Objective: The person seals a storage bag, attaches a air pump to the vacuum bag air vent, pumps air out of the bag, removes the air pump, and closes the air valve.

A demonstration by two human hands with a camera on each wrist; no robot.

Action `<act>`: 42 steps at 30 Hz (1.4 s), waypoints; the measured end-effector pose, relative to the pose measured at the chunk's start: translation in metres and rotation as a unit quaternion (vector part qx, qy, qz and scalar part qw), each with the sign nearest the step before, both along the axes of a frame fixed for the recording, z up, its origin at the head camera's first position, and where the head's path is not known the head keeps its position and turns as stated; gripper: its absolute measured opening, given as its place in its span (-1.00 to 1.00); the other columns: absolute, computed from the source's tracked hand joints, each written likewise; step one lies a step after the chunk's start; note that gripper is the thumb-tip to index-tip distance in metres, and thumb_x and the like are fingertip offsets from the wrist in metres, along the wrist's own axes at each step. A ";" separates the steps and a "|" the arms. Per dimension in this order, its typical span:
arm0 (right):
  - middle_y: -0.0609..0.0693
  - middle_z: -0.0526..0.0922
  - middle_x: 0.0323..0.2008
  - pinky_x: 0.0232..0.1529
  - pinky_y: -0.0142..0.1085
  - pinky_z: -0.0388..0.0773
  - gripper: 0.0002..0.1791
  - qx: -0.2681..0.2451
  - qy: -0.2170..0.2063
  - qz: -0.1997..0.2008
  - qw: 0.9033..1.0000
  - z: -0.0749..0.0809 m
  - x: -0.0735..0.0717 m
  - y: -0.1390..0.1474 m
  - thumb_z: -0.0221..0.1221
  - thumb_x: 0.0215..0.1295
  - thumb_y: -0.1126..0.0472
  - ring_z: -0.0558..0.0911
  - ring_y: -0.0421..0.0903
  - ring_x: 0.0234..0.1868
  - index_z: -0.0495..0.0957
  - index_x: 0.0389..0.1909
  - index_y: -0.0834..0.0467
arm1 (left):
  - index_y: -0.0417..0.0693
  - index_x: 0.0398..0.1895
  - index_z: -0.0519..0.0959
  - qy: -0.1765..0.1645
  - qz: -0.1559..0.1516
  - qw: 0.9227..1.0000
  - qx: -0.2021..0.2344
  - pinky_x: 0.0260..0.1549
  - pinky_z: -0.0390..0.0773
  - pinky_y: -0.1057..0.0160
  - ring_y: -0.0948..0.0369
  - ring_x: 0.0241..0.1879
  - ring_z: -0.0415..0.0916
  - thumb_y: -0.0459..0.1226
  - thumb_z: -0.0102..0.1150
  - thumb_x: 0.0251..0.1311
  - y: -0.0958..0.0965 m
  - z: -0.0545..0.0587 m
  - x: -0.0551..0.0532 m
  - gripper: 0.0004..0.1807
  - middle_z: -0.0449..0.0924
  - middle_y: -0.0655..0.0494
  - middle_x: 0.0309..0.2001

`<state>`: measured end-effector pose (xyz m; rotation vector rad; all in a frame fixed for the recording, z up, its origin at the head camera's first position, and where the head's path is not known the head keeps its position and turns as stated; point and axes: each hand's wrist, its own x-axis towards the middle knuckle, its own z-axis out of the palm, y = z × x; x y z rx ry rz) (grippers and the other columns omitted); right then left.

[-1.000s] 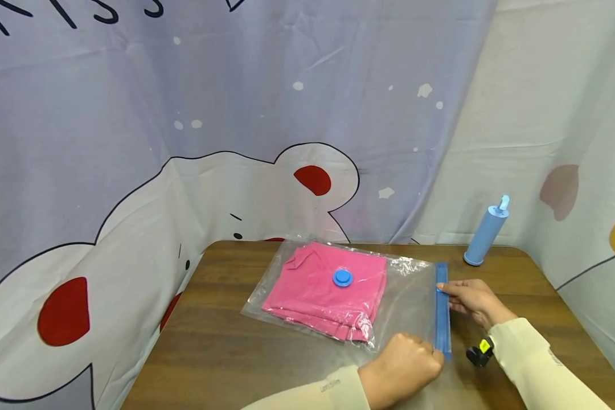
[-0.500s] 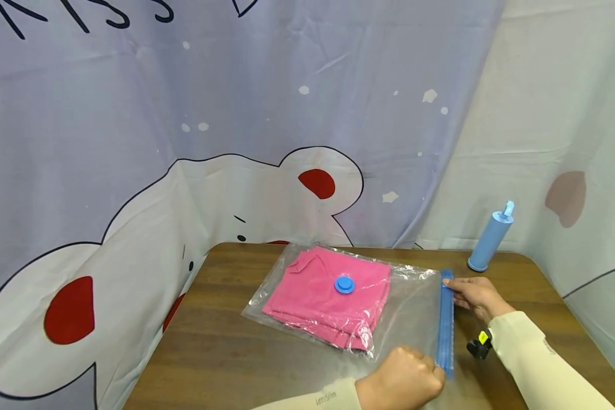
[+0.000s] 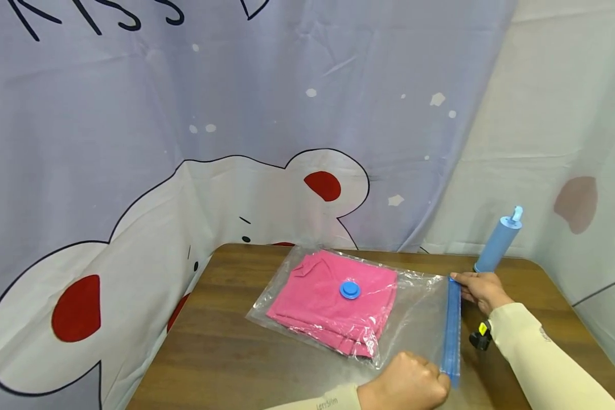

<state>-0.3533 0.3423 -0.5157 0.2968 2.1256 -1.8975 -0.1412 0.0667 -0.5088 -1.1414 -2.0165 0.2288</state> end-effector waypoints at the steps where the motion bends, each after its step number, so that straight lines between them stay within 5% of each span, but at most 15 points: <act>1: -0.29 0.81 -0.41 -0.20 -0.41 0.83 -0.59 0.002 -0.001 0.001 1.000 0.001 0.000 0.000 0.24 0.71 0.23 0.79 -0.38 -0.34 0.53 0.27 0.52 | 0.41 -0.61 0.52 -0.006 0.003 1.000 0.001 -0.67 0.33 0.46 0.52 -0.64 0.35 -0.07 0.46 0.22 0.001 0.001 0.000 -0.68 0.50 0.57 -0.62; 6: -0.26 0.82 -0.30 -0.14 -0.36 0.86 -0.20 0.049 -0.010 0.035 0.998 0.005 0.001 0.005 0.16 0.78 0.06 0.79 -0.37 -0.29 0.21 0.61 0.65 | 0.41 -0.57 0.57 -0.015 0.036 0.999 0.007 -0.68 0.33 0.42 0.52 -0.58 0.46 -0.07 0.46 0.26 0.011 0.004 -0.004 -0.71 0.57 0.56 -0.57; 11: -0.10 0.85 -0.07 -0.05 -0.29 0.89 0.02 0.101 -0.015 0.103 0.989 0.006 0.008 0.003 0.24 0.71 0.10 0.80 -0.32 -0.16 -0.14 0.68 0.70 | 0.43 -0.52 0.59 -0.013 0.077 0.997 0.006 -0.68 0.37 0.40 0.49 -0.55 0.52 -0.05 0.47 0.29 0.021 0.010 -0.013 -0.73 0.63 0.56 -0.52; 14: -0.10 0.83 -0.07 -0.07 -0.27 0.90 0.09 0.104 -0.022 0.124 0.986 0.007 0.010 0.001 0.27 0.65 0.22 0.80 -0.29 -0.16 -0.31 0.69 0.68 | 0.45 -0.49 0.62 -0.036 0.097 0.995 0.000 -0.67 0.43 0.41 0.50 -0.56 0.54 -0.01 0.49 0.33 0.025 0.015 -0.019 -0.75 0.67 0.58 -0.49; 20: -0.10 0.74 -0.19 -0.13 -0.31 0.87 0.14 0.105 -0.028 0.126 0.986 0.018 0.006 -0.003 0.26 0.62 0.36 0.75 -0.27 -0.23 -0.45 0.72 0.60 | 0.48 -0.37 0.74 -0.128 0.141 0.982 0.002 -0.61 0.55 0.39 0.45 -0.50 0.71 0.37 0.37 0.37 0.010 0.029 -0.035 -0.66 0.77 0.57 -0.45; 23: -0.05 0.73 -0.17 -0.14 -0.33 0.85 0.13 0.122 -0.022 0.121 0.985 0.024 0.002 -0.006 0.26 0.63 0.36 0.74 -0.27 -0.24 -0.44 0.73 0.58 | 0.40 -0.30 0.74 -0.211 0.187 0.959 0.012 -0.55 0.60 0.34 0.36 -0.47 0.74 0.43 0.40 0.27 -0.019 0.044 -0.054 -0.58 0.77 0.49 -0.46; 28: 0.05 0.67 -0.13 -0.19 -0.36 0.81 0.13 0.155 -0.018 0.105 0.982 0.025 0.000 -0.007 0.25 0.64 0.36 0.68 -0.25 -0.29 -0.44 0.74 0.56 | 0.17 -0.07 0.81 -0.326 0.279 0.899 0.087 -0.38 0.76 0.13 0.15 -0.32 0.80 0.25 0.69 0.13 -0.104 0.056 -0.107 -0.50 0.84 0.23 -0.36; 31: 0.06 0.63 -0.18 -0.23 -0.39 0.78 0.12 0.168 -0.027 0.099 0.981 0.017 0.003 -0.006 0.25 0.63 0.37 0.64 -0.23 -0.33 -0.44 0.74 0.57 | 0.05 0.11 0.83 -0.360 0.319 0.868 0.126 -0.17 0.86 -0.04 0.01 -0.12 0.88 0.10 0.77 0.10 -0.161 0.045 -0.135 -0.42 0.91 0.05 -0.15; 34: 0.07 0.61 -0.22 -0.29 -0.41 0.75 0.11 0.177 -0.031 0.092 0.979 0.008 0.007 -0.005 0.25 0.60 0.41 0.63 -0.23 -0.38 -0.41 0.73 0.59 | -0.02 0.30 0.77 -0.402 0.338 0.841 0.126 0.11 0.85 -0.21 -0.11 0.19 0.84 0.06 0.76 0.12 -0.201 0.032 -0.150 -0.29 0.87 -0.11 0.18; 38: 0.19 0.59 -0.15 -0.33 -0.43 0.72 0.08 0.183 -0.021 0.079 0.980 0.000 0.007 -0.005 0.25 0.55 0.45 0.63 -0.24 -0.41 -0.35 0.72 0.62 | -0.10 0.54 0.62 -0.478 0.309 0.812 0.132 0.55 0.60 -0.27 -0.26 0.60 0.52 0.03 0.75 0.15 -0.226 0.014 -0.164 -0.09 0.51 -0.32 0.62; 42: 0.57 0.52 0.15 -0.21 -0.31 0.78 0.09 0.214 -0.008 0.090 0.973 -0.002 0.005 -0.005 0.27 0.52 0.43 0.72 -0.01 -0.22 -0.32 0.70 0.66 | 0.00 0.64 0.54 -0.517 0.272 0.797 0.151 0.68 0.40 -0.34 -0.33 0.74 0.28 0.03 0.76 0.14 -0.235 -0.022 -0.184 0.00 0.24 -0.34 0.77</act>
